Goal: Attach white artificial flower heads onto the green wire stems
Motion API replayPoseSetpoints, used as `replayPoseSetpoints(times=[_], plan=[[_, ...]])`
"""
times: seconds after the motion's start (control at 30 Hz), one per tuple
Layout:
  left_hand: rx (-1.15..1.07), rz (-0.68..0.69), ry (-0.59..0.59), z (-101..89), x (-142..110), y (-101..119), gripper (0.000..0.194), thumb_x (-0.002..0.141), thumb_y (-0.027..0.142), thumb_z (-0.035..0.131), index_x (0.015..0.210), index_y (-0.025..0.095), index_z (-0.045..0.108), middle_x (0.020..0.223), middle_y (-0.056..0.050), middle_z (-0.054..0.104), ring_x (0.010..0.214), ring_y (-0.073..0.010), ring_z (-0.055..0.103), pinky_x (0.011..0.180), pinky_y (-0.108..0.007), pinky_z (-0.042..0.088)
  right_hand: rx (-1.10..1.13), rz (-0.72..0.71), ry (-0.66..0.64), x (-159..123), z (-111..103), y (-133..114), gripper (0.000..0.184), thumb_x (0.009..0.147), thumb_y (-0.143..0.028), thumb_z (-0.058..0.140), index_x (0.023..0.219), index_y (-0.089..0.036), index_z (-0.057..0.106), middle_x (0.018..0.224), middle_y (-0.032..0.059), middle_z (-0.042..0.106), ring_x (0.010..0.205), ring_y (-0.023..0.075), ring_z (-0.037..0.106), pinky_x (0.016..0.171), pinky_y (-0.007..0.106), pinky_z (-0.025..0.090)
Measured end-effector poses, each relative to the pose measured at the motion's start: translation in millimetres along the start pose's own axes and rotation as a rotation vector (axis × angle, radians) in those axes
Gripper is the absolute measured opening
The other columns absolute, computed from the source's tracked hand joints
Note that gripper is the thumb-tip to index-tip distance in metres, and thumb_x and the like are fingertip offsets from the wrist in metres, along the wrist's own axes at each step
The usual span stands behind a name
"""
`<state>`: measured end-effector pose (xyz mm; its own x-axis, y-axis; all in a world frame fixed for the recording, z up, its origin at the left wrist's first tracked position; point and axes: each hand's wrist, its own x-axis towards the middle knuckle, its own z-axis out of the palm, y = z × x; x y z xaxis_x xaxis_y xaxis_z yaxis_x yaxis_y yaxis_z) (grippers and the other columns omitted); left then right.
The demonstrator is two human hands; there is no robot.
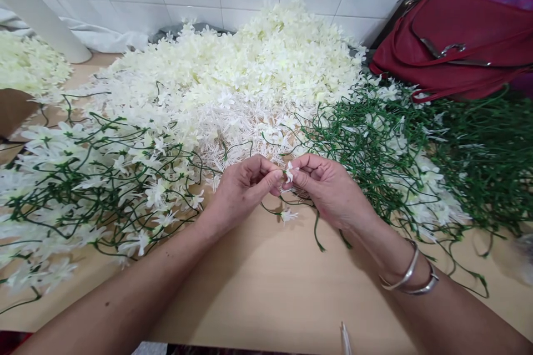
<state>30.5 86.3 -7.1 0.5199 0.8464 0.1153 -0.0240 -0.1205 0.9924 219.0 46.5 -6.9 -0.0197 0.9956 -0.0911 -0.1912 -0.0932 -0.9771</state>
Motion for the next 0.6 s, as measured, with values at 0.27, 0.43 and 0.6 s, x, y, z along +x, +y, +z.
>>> replayPoseSetpoints(times=[0.27,0.43,0.6], plan=[[-0.016,0.006,-0.03,-1.5,-0.1,0.6,0.023,0.097,0.037,0.069,0.088,0.016,0.07,0.08,-0.004,0.077,0.074,-0.014,0.071,0.076,-0.026,0.058,0.031,0.012,-0.026,1.1,1.4,-3.1,0.036,0.072,-0.046,0.095,0.084,-0.02,0.072,0.07,-0.0009,0.074,0.066,0.012,0.065,0.066,0.024,0.05],[0.046,-0.004,-0.05,-2.5,1.9,-1.5,0.022,0.097,0.037,0.068,0.089,0.017,0.07,0.083,-0.006,0.078,0.079,-0.0166,0.072,0.079,-0.03,0.059,0.008,0.015,-0.048,2.3,1.4,-3.4,0.036,0.074,-0.047,0.093,0.084,-0.02,0.071,0.069,-0.001,0.073,0.066,0.0126,0.067,0.068,0.026,0.051],[0.108,0.029,-0.022,-1.2,3.6,-5.7,0.02,0.097,0.036,0.066,0.089,0.017,0.068,0.08,-0.004,0.076,0.076,-0.0165,0.074,0.076,-0.028,0.058,-0.073,-0.024,-0.045,4.1,-2.5,-5.6,0.035,0.076,-0.047,0.09,0.087,-0.021,0.069,0.073,-0.0014,0.072,0.068,0.0141,0.067,0.069,0.028,0.053]])
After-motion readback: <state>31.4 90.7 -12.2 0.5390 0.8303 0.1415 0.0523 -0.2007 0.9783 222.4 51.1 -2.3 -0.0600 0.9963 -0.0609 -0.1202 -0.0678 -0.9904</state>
